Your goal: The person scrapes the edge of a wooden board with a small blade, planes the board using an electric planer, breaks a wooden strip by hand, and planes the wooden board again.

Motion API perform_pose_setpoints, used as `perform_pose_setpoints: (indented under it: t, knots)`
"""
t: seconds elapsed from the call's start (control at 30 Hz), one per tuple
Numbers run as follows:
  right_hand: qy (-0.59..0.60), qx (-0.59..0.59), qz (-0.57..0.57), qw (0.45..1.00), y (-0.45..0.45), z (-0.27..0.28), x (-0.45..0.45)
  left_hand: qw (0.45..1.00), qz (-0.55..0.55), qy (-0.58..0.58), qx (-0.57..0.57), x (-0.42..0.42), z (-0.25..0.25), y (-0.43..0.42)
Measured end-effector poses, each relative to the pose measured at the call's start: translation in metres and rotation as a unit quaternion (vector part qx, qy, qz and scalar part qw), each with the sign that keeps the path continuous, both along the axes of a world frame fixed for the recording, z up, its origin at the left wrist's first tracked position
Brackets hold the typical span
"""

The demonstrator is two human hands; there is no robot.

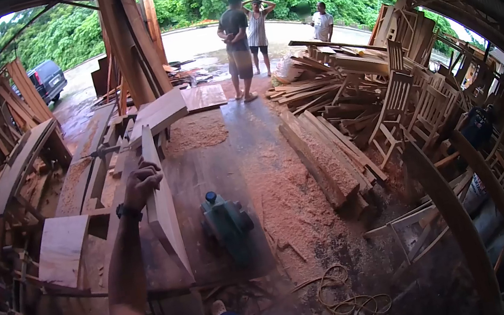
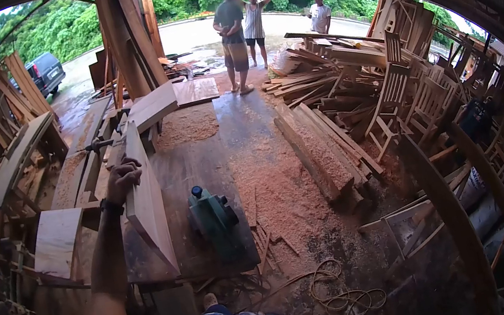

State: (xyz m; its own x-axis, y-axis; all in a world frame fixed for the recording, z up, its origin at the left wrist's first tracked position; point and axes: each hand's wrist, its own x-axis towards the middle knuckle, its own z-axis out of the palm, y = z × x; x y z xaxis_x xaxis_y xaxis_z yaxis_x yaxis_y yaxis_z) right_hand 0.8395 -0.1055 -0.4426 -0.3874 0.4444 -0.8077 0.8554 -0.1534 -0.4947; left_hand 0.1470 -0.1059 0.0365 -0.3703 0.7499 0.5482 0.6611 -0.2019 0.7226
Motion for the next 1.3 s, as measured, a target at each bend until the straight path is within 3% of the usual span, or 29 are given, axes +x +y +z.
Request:
perform_pose_setpoints:
  t: [0.17,0.2,0.23,0.33,0.43,0.47,0.53,0.6,0.67,0.73,0.77,0.83,0.93,1.0,1.03,1.17,1.23,1.27,1.3]
  knots:
    - [-0.049,0.201,0.189,0.96,0.013,-0.021,0.008,0.999,-0.022,-0.025,0.024,0.006,0.0,0.001]
    - [-0.037,0.169,0.125,0.977,0.021,0.074,-0.026,0.999,-0.04,-0.02,0.028,0.004,-0.003,0.003]
    - [-0.04,0.229,0.113,0.966,0.029,0.11,-0.048,0.999,-0.036,-0.024,0.024,0.01,-0.006,0.002]
    - [0.125,0.211,0.022,0.969,0.074,0.172,-0.11,0.998,0.011,-0.009,0.067,0.03,-0.016,-0.004]
    - [0.32,0.098,-0.056,0.941,0.088,0.277,-0.208,0.957,-0.005,-0.237,0.165,0.043,-0.058,-0.013]
    - [0.355,0.123,0.018,0.926,0.098,0.298,-0.237,0.957,-0.006,-0.241,0.163,0.042,-0.082,-0.016]
    - [0.486,0.063,0.002,0.871,0.098,0.35,-0.296,0.893,0.117,-0.414,0.133,0.043,-0.129,-0.027]
    - [0.625,0.006,-0.011,0.78,0.107,0.382,-0.348,0.86,0.203,-0.464,-0.059,0.043,-0.172,-0.047]
    - [0.677,-0.055,-0.018,0.734,0.13,0.382,-0.392,0.821,0.245,-0.488,-0.167,0.049,-0.223,-0.069]
    - [0.507,0.094,-0.175,0.839,0.137,0.405,-0.4,0.796,0.258,-0.508,-0.203,0.069,-0.242,-0.093]
    - [0.53,0.103,-0.213,0.814,0.136,0.41,-0.401,0.78,0.272,-0.517,-0.223,0.072,-0.25,-0.099]
    - [0.513,0.119,-0.209,0.824,0.144,0.395,-0.399,0.768,0.269,-0.532,-0.233,0.067,-0.271,-0.107]
    - [0.495,0.142,-0.197,0.834,0.145,0.377,-0.393,0.758,0.271,-0.543,-0.24,0.056,-0.287,-0.105]
    - [0.507,0.068,-0.218,0.831,0.134,0.386,-0.394,0.765,0.257,-0.511,-0.297,0.037,-0.311,-0.093]
    - [0.524,0.051,-0.222,0.821,0.128,0.393,-0.399,0.803,0.294,-0.42,-0.304,0.016,-0.371,-0.087]
    - [0.525,0.034,-0.235,0.817,0.118,0.407,-0.409,0.777,0.303,-0.421,-0.357,0.001,-0.345,-0.08]
    - [0.537,0.018,-0.226,0.813,0.119,0.411,-0.412,0.688,0.223,-0.629,-0.286,0.007,-0.299,-0.084]
    - [0.535,0.02,-0.228,0.813,0.121,0.41,-0.412,0.687,0.221,-0.629,-0.288,0.004,-0.312,-0.089]
    - [0.532,0.013,-0.236,0.813,0.123,0.406,-0.411,0.725,0.225,-0.576,-0.303,0.0,-0.339,-0.099]
